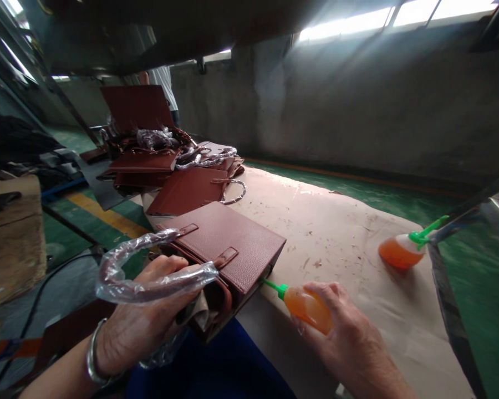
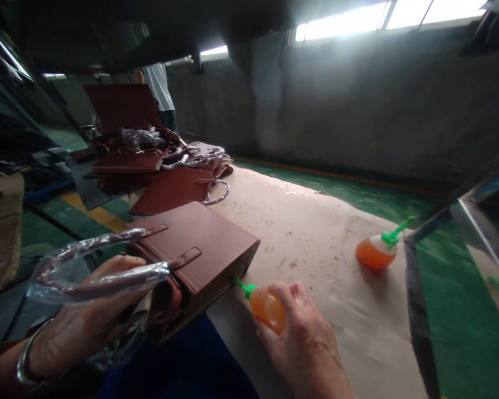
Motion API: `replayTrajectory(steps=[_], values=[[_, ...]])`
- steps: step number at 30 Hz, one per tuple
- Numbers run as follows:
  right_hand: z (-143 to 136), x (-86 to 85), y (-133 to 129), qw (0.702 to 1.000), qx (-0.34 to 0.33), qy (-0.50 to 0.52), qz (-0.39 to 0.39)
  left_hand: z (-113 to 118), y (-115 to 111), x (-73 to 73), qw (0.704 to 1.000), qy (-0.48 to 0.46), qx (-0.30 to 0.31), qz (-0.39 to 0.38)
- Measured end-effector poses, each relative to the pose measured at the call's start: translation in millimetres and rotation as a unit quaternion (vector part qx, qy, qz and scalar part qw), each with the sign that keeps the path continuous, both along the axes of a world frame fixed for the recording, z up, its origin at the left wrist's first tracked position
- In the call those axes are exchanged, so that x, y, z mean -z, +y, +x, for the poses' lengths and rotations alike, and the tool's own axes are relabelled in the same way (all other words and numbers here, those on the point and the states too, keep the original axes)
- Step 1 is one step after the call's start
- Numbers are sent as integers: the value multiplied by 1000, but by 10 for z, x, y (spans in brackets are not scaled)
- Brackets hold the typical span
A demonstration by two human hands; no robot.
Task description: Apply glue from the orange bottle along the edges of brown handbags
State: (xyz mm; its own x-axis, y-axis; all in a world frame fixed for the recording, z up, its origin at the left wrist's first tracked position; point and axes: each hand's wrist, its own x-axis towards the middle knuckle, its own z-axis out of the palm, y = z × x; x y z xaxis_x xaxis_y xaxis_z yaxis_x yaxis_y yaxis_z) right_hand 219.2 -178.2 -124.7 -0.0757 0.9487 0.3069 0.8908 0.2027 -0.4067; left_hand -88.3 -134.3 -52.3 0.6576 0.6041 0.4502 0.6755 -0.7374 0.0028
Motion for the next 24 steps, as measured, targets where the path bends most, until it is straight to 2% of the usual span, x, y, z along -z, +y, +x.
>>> replayTrajectory(steps=[3, 7, 13, 19, 24], values=[[-30, -19, -17, 1000, 7, 9, -1, -9, 9, -1, 1000, 11, 11, 12], [-136, -104, -143, 992, -24, 113, -48, 6, 16, -15, 1000, 9, 4, 9], [-283, -222, -318, 962, -57, 244, -109, 27, 34, -34, 1000, 19, 13, 18], [-365, -317, -364, 927, -58, 316, -196, 32, 31, -41, 999, 30, 10, 21], [-390, -494, -324, 893, -46, 341, -291, 67, 37, -77, 999, 25, 15, 30]])
